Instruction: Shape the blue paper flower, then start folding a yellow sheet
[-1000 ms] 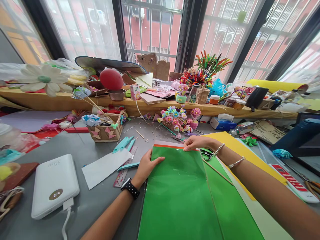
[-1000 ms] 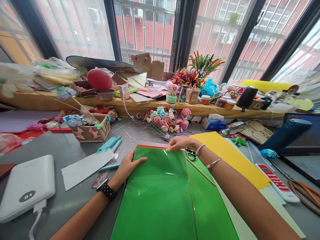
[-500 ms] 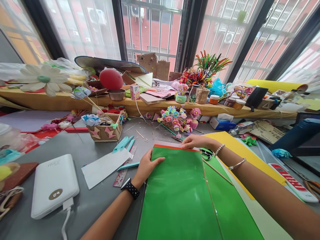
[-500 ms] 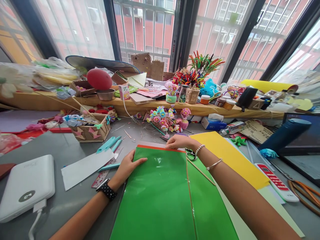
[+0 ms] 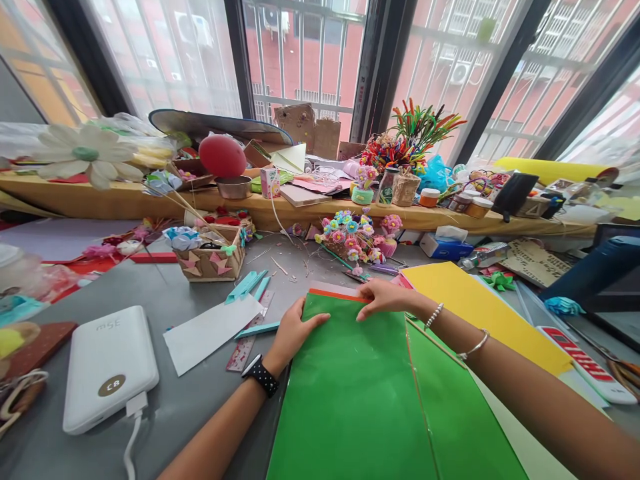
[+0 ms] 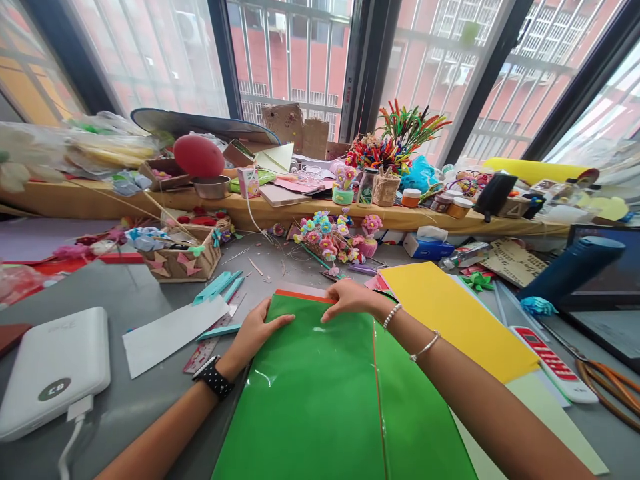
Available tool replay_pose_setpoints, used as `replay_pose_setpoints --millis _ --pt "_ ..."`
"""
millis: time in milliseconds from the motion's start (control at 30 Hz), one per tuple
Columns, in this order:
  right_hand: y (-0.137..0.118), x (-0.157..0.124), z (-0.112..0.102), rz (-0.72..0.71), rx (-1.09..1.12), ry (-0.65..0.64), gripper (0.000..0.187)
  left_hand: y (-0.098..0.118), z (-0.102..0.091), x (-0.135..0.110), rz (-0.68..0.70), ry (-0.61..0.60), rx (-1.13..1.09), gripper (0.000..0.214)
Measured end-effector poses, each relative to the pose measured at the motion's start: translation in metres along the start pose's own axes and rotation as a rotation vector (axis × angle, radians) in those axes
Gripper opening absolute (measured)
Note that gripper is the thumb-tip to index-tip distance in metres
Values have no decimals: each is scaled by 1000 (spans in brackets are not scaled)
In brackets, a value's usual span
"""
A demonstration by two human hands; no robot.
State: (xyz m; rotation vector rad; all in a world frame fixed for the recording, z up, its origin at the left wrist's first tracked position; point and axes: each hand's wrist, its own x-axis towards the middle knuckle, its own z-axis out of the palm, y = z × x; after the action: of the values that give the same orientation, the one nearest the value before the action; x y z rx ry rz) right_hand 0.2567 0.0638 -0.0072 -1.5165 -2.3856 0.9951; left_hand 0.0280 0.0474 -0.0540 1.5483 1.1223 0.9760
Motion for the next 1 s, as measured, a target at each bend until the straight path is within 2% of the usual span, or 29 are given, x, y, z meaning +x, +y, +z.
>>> replay_pose_setpoints --millis 100,300,667,867,1000 --pt "0 3 4 4 -20 38 46 0 0 0 -4 -5 -6 40" --pt "-4 2 0 -20 -35 20 39 -2 0 0 -2 0 -19 44" --pt "-9 2 0 -59 -93 -113 35 -1 1 0 2 -9 12 43" --pt "-20 -1 11 -28 -126 29 26 -1 0 0 -12 3 37 41" --pt "-22 1 23 -3 -186 65 25 -2 0 1 -12 6 48 40"
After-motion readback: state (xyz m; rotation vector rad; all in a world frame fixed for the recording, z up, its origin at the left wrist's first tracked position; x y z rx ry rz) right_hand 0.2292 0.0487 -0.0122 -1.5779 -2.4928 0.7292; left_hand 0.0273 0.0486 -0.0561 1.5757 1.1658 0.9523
